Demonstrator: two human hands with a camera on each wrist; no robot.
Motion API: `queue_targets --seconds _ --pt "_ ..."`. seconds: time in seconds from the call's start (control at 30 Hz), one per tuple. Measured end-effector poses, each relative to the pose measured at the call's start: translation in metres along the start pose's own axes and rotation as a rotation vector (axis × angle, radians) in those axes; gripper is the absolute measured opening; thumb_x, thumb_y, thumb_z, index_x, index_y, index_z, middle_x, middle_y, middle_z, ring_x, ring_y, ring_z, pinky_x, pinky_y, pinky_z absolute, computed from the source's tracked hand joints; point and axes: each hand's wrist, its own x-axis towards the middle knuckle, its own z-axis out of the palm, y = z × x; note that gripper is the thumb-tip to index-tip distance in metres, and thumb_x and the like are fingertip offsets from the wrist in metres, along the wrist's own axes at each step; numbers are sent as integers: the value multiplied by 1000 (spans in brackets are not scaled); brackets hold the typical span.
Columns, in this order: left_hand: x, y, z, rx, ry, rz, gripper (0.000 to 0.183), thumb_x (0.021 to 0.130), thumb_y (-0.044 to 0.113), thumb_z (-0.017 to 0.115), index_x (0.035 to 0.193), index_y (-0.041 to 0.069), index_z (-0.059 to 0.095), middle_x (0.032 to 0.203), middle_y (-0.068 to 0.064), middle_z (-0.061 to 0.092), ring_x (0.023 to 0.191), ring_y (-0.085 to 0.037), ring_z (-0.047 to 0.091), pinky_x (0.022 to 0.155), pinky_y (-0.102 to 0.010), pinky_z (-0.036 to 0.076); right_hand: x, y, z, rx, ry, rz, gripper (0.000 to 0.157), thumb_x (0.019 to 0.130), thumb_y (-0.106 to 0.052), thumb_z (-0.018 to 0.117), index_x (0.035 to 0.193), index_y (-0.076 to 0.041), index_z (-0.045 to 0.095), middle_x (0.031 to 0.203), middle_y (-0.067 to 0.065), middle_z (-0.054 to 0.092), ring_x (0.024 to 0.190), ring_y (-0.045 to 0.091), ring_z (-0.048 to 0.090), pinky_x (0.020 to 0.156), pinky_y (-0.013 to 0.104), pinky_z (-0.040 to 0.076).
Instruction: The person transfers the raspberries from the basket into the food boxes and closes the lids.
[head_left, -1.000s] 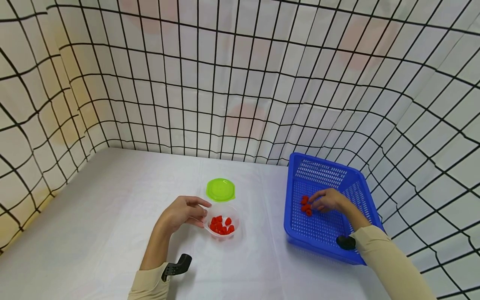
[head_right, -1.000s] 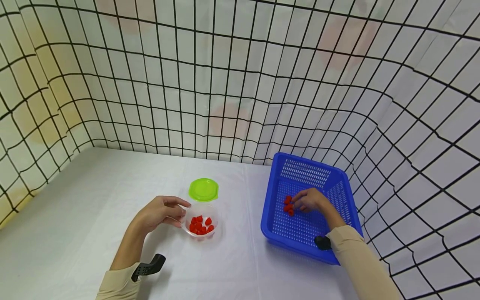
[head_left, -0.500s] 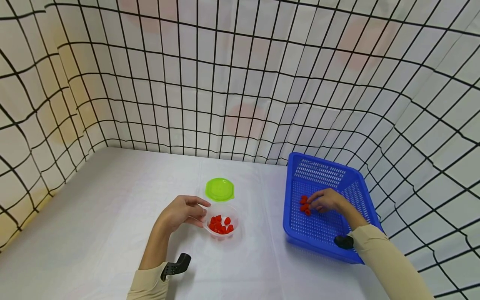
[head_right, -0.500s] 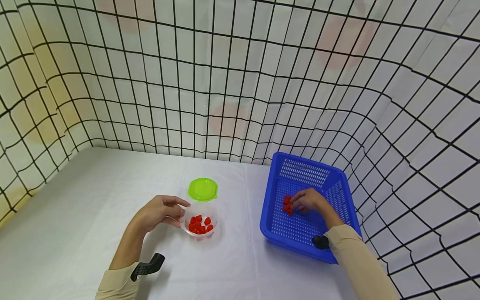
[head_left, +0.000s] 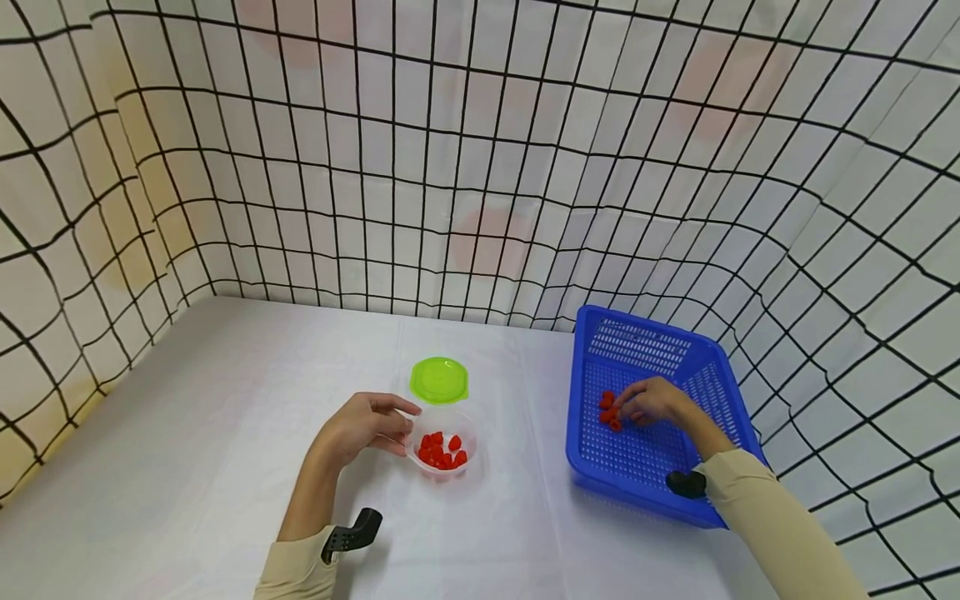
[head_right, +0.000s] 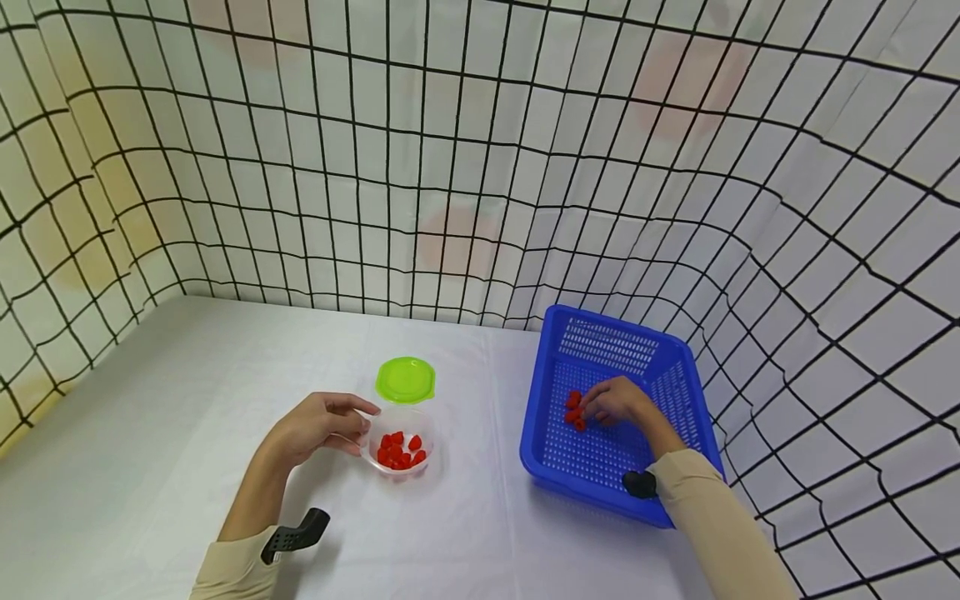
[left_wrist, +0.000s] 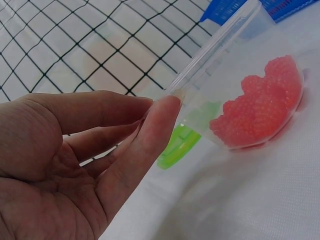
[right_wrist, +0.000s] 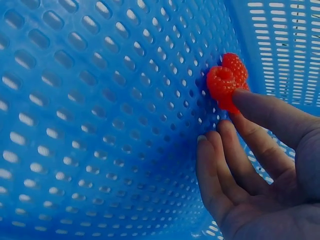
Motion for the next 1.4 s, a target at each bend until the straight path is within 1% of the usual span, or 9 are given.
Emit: queue_targets --seconds 0.17,0.3,0.43,0.53,0.67,0.93,1.1,1.23,1.4 --pt "1 -1 1 2 -7 1 32 93 1 61 122 -12 64 81 -9 64 72 -19 64 69 -36 65 -5 -3 -2 1 7 -12 20 89 -6 73 107 3 74 109 19 72 94 28 71 84 44 63" --pt "0 0 1 7 -9 -2 33 93 1 62 123 -12 64 81 -9 64 72 -19 64 69 -36 65 -11 -8 -8 -24 15 -33 19 91 -6 70 107 2 73 108 18 71 96 28 70 86 46 62" --pt "0 2 1 13 -3 -10 33 93 2 63 123 -12 64 81 -10 64 71 -19 64 69 -35 65 -18 -19 -17 -35 19 -65 22 93 -9 68 111 2 72 108 17 72 100 31 69 90 48 61" --pt "0 2 1 16 -1 -11 33 94 2 62 123 -12 64 82 -10 64 72 -20 64 69 -35 65 -21 -29 -22 -11 8 -78 25 94 -11 68 116 2 70 112 18 72 107 38 69 95 51 59" --pt "0 1 1 15 0 -12 32 94 2 61 123 -11 64 83 -10 64 73 -20 64 69 -35 65 -24 -42 -26 5 -4 -109 29 95 -13 69 120 2 68 118 21 70 112 40 68 98 51 57" --pt "0 1 0 16 -5 -7 31 95 3 60 123 -11 64 83 -10 65 74 -21 64 69 -35 65 -26 -63 -27 -1 -4 -195 29 95 -18 70 119 -2 69 120 20 70 110 35 70 96 47 59" --pt "0 0 0 20 -2 -6 31 94 3 60 122 -10 65 83 -10 65 74 -21 64 69 -35 65 -28 -74 -25 -19 -3 -225 27 93 -19 72 115 -4 70 115 16 72 105 32 71 92 43 61" --pt "0 0 0 17 -2 -7 32 94 3 60 123 -11 65 84 -10 65 74 -21 64 69 -35 65 -31 -85 -23 -20 -10 -247 27 93 -20 72 114 -5 69 115 16 72 103 31 71 91 44 61" --pt "0 0 0 21 1 -9 32 94 3 61 123 -11 64 84 -10 65 74 -20 64 69 -35 65 -35 -104 -18 -14 -20 -275 28 92 -22 73 114 -6 69 115 15 72 101 27 72 95 47 60"
